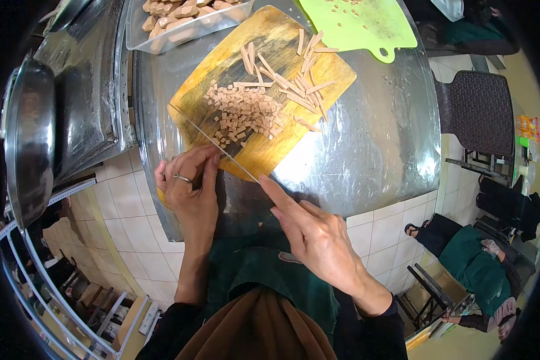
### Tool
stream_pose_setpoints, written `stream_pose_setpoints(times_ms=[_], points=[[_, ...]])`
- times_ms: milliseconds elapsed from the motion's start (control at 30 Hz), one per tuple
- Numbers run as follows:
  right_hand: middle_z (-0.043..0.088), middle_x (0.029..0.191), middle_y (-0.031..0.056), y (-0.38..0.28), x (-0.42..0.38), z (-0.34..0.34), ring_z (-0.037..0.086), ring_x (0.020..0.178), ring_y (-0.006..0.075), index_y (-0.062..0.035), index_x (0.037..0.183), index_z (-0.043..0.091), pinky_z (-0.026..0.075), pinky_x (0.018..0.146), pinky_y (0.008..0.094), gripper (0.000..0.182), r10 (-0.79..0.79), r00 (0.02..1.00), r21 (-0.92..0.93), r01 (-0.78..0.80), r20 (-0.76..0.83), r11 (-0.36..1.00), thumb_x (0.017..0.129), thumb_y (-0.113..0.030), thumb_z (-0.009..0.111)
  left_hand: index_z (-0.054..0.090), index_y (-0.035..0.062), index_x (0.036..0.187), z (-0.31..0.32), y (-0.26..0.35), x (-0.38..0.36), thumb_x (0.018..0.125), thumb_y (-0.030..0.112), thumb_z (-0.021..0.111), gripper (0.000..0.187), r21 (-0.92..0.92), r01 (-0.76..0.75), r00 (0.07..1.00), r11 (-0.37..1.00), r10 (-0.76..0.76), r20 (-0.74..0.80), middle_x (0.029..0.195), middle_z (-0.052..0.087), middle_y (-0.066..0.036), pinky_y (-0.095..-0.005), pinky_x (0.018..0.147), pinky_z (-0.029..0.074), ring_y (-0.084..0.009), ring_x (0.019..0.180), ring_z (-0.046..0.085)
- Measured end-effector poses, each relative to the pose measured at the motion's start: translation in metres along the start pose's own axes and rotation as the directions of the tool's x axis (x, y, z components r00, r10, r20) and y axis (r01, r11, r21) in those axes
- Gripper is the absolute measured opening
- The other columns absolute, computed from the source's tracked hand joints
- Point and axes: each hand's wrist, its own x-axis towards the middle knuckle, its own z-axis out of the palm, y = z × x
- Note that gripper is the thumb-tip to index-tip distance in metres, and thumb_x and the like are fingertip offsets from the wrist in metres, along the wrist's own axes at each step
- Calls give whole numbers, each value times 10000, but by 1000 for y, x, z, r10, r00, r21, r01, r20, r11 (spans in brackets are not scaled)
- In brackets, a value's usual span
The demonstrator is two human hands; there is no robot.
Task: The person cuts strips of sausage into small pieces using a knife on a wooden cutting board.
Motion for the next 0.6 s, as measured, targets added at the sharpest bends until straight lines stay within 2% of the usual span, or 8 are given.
stream_pose_setpoints(times_ms=[133,467,600], points=[[624,690,159,-2,-6,2,647,597,291,-117,1510,563,547,603,420,601,-8,1000,10,8,-1,1000,942,43,679,723,138,1074,0,-1,-1,897,95,803,199,-64,69,998,996,-69,2,1044,759,55,-423,1175,257,-148,1019,663],[631,690,156,-2,-8,4,640,576,279,-130,1519,556,562,584,410,610,-3,1000,-51,4,14,999,945,36,679,704,113,1059,3,-8,-3,860,50,826,242,-83,27,998,996,-32,-54,989,756,40,-489,1204,281,-177,970,666],[637,689,161,0,-5,10,650,571,310,-140,1522,552,564,572,424,614,-30,1000,-104,29,-1,994,944,17,687,699,113,1053,2,-8,-2,860,46,824,239,-72,30,999,997,-32,-37,989,749,41,-497,1212,274,-176,972,663]])
